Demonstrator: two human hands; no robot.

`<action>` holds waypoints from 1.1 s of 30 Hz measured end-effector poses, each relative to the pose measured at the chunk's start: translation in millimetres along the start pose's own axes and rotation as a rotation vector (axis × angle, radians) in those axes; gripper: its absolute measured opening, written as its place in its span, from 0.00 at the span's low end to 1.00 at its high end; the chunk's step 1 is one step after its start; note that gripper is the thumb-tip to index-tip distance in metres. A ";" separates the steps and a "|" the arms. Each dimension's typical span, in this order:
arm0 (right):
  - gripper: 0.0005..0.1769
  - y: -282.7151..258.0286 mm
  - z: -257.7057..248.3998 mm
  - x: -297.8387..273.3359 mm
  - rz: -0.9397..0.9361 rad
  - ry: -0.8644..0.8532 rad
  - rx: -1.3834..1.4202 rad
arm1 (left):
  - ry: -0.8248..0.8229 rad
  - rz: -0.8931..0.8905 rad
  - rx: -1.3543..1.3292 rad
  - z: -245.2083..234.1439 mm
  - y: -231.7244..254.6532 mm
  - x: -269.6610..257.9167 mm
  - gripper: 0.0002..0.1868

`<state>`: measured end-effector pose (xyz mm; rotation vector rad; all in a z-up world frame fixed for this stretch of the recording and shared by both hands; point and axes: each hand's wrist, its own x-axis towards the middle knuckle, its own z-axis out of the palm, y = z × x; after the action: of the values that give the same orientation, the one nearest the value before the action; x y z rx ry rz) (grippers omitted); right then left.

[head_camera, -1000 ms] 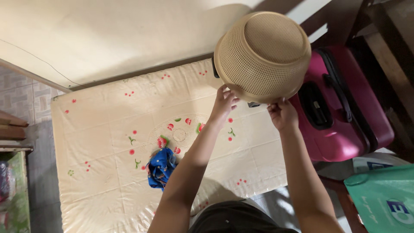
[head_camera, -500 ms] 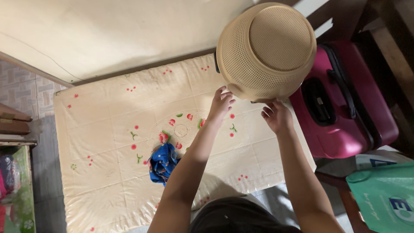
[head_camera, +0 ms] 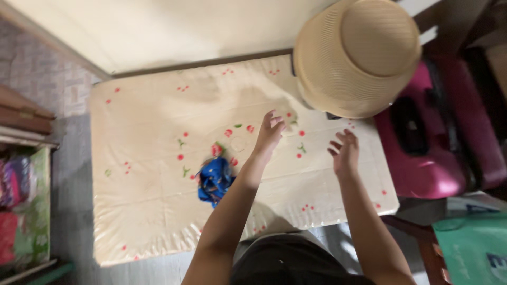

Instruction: The person wipes a floral-patterned tablecloth with a blue cloth, then wipes a beige plastic colander and a black rice cooker lid. The person repeatedly wipes the tablecloth surface throughout the episode.

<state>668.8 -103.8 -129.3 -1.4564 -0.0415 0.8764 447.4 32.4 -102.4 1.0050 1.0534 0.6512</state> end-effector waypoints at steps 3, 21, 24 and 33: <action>0.28 50.2 20.4 -21.6 -0.140 -0.102 -0.324 | 0.070 0.010 -0.089 -35.5 -24.1 -16.1 0.34; 0.46 248.1 188.2 -280.1 -0.586 -0.555 -1.555 | 0.757 0.042 -0.110 -366.0 -93.3 -316.9 0.23; 0.39 271.7 206.8 -282.4 -0.603 -0.360 -1.589 | 0.834 0.028 -0.101 -413.9 -113.1 -364.2 0.22; 0.12 418.5 281.0 -442.9 -1.379 -0.960 -1.505 | 0.768 0.044 0.066 -463.2 -153.5 -394.5 0.18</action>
<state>8.2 -159.7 -232.7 -1.5198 -2.5115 0.1125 -134.1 -197.8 -152.9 0.8426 1.7297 1.0867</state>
